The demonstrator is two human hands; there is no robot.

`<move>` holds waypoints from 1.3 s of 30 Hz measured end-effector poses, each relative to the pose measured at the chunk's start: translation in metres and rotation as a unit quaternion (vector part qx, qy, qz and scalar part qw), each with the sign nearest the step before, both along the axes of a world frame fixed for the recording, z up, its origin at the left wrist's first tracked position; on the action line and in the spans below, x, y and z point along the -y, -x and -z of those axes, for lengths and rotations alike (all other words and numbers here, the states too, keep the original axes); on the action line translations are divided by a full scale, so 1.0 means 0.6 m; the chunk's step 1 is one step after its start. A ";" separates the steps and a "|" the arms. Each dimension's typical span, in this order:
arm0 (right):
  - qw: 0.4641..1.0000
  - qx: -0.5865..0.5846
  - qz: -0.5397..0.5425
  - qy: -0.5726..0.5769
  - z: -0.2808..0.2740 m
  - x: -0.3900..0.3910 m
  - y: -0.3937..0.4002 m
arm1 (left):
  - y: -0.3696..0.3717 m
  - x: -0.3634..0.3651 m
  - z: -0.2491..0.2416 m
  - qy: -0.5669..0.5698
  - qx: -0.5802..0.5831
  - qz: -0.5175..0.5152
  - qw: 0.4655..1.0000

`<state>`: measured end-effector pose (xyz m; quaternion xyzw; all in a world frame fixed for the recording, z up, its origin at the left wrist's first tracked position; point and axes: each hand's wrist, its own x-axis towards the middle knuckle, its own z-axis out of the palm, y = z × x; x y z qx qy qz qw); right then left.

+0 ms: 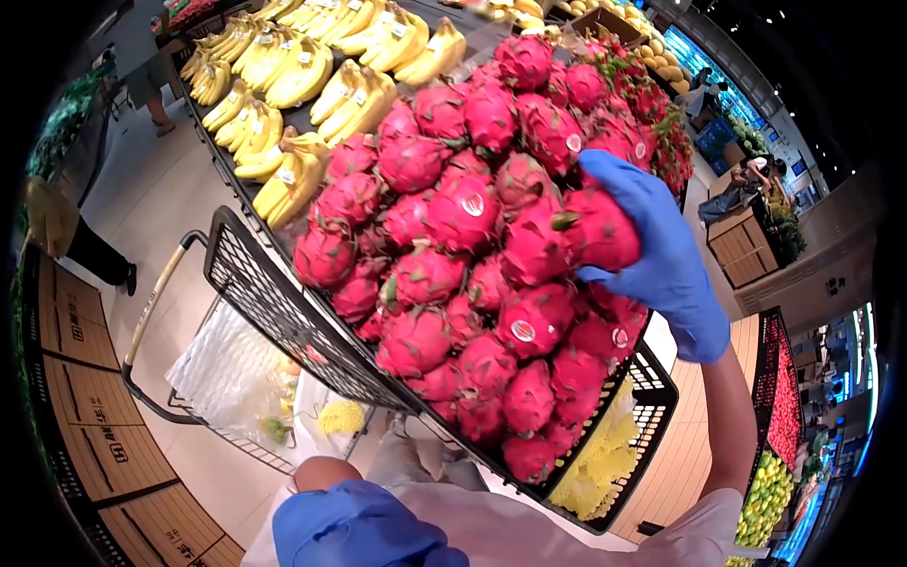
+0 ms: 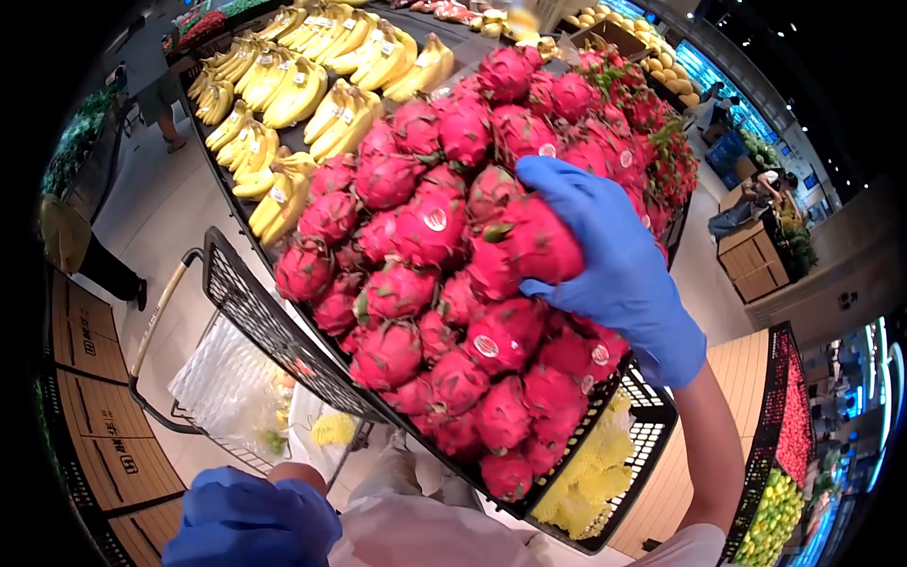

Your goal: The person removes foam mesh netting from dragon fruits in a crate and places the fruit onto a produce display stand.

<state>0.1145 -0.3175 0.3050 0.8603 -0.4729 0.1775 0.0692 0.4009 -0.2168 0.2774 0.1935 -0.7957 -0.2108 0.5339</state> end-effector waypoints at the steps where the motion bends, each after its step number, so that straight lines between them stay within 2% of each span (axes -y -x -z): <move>1: 0.998 -0.069 0.000 -0.007 -0.004 0.026 -0.018 | -0.015 0.011 -0.002 -0.003 0.005 0.005 1.000; 2: 0.997 -0.071 -0.002 -0.002 -0.005 0.055 -0.031 | -0.030 0.022 -0.003 -0.014 0.016 0.016 1.000; 5: 0.978 -0.188 -0.076 0.045 -0.001 0.140 -0.056 | -0.075 0.056 0.003 -0.085 0.075 0.042 0.993; 6: 0.978 -0.190 -0.075 0.051 0.001 0.170 -0.060 | -0.071 0.070 0.020 -0.097 0.061 0.011 0.993; 7: 0.971 -0.220 -0.076 0.042 0.008 0.200 -0.062 | -0.034 0.088 0.049 -0.014 -0.075 -0.110 0.991; 8: 0.964 -0.251 -0.076 0.034 0.013 0.231 -0.064 | -0.019 0.103 0.069 0.070 -0.209 -0.224 0.949; 10: 0.958 -0.265 -0.086 0.061 0.007 0.282 -0.077 | -0.051 0.117 0.085 -0.037 -0.069 -0.211 0.974; 13: 0.949 -0.275 -0.102 0.117 0.005 0.393 -0.080 | -0.034 0.142 0.129 -0.111 -0.139 -0.205 0.963; 16: 0.945 -0.296 -0.059 0.130 0.008 0.489 -0.088 | -0.031 0.153 0.168 -0.169 -0.159 -0.199 0.952; 18: 0.938 -0.339 0.004 0.073 0.017 0.538 -0.092 | -0.041 0.163 0.197 -0.153 -0.113 -0.230 0.954; 20: 0.933 -0.346 0.019 0.101 0.044 0.587 -0.084 | -0.044 0.166 0.213 -0.176 -0.111 -0.233 0.950; 22: 0.933 -0.351 0.028 0.075 0.065 0.612 -0.078 | -0.046 0.164 0.235 -0.280 -0.153 -0.199 0.927; 26: 0.909 -0.408 0.011 0.083 0.099 0.632 -0.071 | -0.043 0.184 0.260 -0.304 -0.129 -0.223 0.917; 28: 0.935 -0.355 0.017 -0.011 0.083 0.634 -0.067 | -0.038 0.192 0.262 -0.303 -0.151 -0.190 0.922; 29: 0.935 -0.354 0.018 -0.014 0.089 0.641 -0.062 | -0.034 0.195 0.259 -0.305 -0.148 -0.189 0.921; 32: 0.982 -0.174 -0.063 -0.044 0.110 0.687 -0.031 | -0.015 0.204 0.248 -0.285 -0.175 -0.168 0.927; 34: 0.980 -0.186 -0.066 0.002 0.107 0.677 -0.034 | -0.006 0.202 0.245 -0.314 -0.182 -0.124 0.924; 35: 0.988 -0.136 -0.077 -0.012 0.099 0.675 -0.033 | 0.000 0.200 0.238 -0.323 -0.176 -0.118 0.922; 36: 0.992 -0.084 -0.088 -0.027 0.090 0.666 -0.031 | 0.004 0.199 0.235 -0.324 -0.170 -0.118 0.923; 37: 0.993 0.029 -0.091 -0.074 0.062 0.629 -0.033 | 0.008 0.196 0.233 -0.319 -0.153 -0.118 0.928; 39: 0.996 0.044 -0.054 -0.047 0.003 0.544 -0.036 | 0.020 0.193 0.235 -0.307 -0.121 -0.122 0.936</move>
